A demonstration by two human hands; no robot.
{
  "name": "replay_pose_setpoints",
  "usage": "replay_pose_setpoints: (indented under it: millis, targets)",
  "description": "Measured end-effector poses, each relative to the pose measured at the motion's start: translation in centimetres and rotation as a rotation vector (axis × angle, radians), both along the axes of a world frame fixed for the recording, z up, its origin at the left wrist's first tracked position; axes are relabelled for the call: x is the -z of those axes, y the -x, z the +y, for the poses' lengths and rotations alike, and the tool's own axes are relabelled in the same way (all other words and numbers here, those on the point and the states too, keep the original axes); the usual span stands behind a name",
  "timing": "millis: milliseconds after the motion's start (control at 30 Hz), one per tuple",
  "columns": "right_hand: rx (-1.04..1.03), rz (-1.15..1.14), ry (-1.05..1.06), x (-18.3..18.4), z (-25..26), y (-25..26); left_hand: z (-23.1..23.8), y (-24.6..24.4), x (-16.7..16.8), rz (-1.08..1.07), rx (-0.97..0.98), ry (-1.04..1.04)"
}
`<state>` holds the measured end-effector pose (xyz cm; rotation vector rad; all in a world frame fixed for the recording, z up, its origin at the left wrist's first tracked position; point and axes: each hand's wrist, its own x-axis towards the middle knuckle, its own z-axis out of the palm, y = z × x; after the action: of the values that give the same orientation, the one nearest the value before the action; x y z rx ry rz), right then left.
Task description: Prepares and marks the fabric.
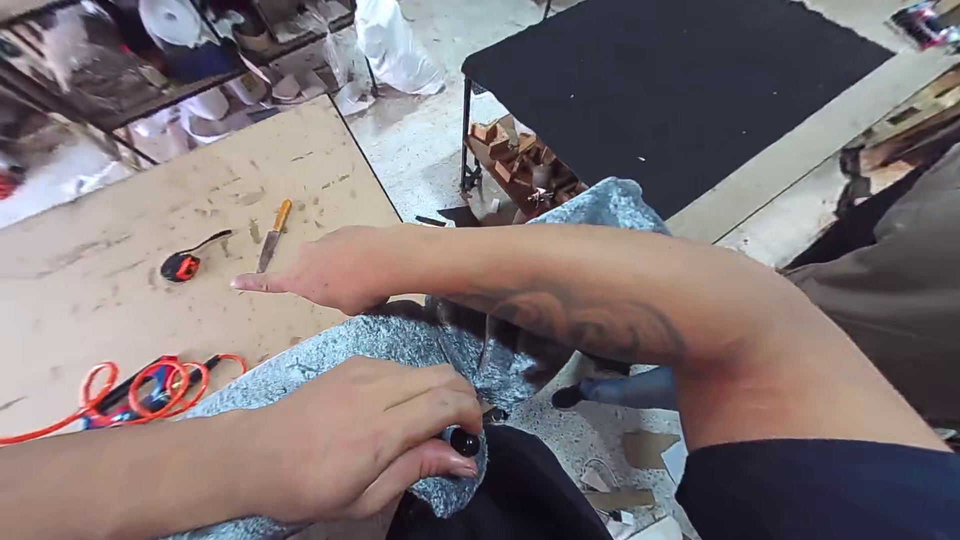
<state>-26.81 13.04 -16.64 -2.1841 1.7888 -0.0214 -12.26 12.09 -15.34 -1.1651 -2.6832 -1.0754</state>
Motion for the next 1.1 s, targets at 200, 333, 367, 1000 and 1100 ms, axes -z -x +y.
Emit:
replay_pose_setpoints:
  millis: [200,333,367,1000,1100]
  targets:
    - [0.013,-0.014,0.013,-0.3,0.2,0.3,-0.2,0.4,0.0,-0.004,-0.002,-0.012]
    - [0.111,-0.019,0.078,-0.3,-0.5,0.7,-0.5,0.7,0.0,-0.001,-0.003,-0.021]
    - [0.122,-0.019,0.083,-0.4,-0.7,0.8,-0.6,0.8,0.0,-0.005,-0.003,-0.023]
    - [-0.014,0.015,0.007,-0.1,-1.3,2.4,-2.1,2.1,0.3,-0.006,-0.004,-0.060]
    - [-0.120,-0.067,0.274,8.9,-4.9,4.5,-2.3,2.2,0.3,-0.013,0.001,-0.065]
